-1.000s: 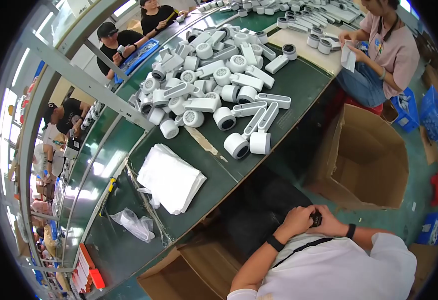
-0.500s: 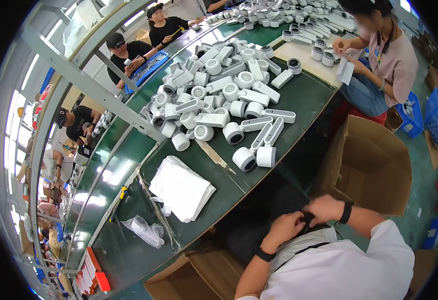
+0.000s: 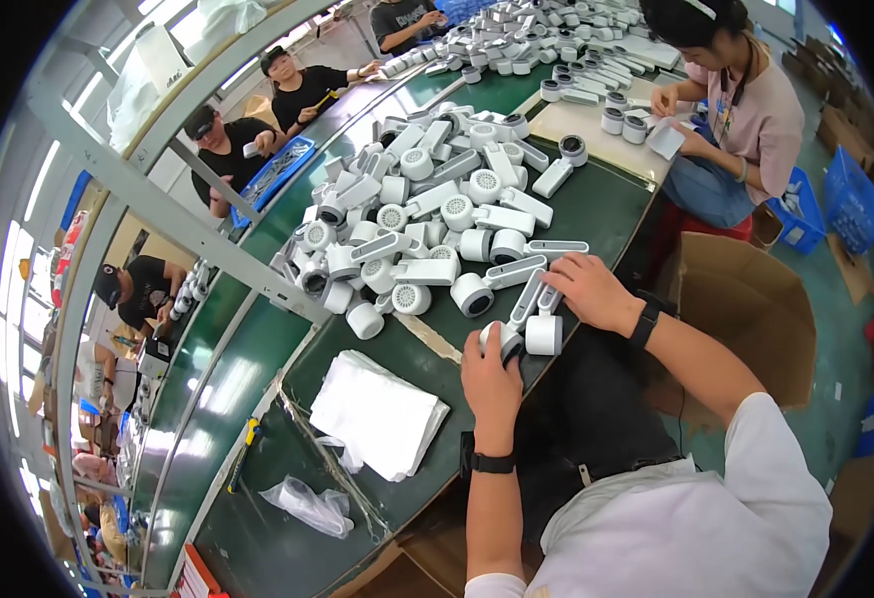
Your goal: The person bags fans by hand, picking up each fan, sliding it into a plastic bag, and placing it on the table. After bagging several fans, the person gathers them and places them into a cardboard box.
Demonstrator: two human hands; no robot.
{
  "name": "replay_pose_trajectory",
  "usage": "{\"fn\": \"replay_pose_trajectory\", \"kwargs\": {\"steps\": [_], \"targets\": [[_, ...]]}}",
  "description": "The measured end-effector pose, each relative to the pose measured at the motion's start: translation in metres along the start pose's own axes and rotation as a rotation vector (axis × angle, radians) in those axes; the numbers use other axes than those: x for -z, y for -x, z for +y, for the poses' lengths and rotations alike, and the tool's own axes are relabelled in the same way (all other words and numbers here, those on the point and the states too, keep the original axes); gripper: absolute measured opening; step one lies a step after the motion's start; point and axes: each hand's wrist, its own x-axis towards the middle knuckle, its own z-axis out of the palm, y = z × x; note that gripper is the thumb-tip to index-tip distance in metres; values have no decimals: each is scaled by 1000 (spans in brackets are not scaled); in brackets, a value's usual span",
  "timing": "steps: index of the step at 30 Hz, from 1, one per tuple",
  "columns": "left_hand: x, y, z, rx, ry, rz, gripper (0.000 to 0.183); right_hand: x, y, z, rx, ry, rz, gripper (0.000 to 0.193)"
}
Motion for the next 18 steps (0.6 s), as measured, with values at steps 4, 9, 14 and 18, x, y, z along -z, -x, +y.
{"fn": "replay_pose_trajectory", "kwargs": {"steps": [4, 9, 14, 18], "targets": [[6, 3, -5, 110, -26, 43, 60, 4, 4, 10, -66, -71, -130, 39], [32, 0, -5, 313, -91, 27, 60, 22, 7, 6, -34, -348, 26, 27], [30, 16, 6, 252, -87, 184, 54, 40, 7, -4, -205, -709, -88, 31], [37, 55, 29, 451, 604, 34, 54, 44, 6, -52, -364, -938, -132, 31]]}}
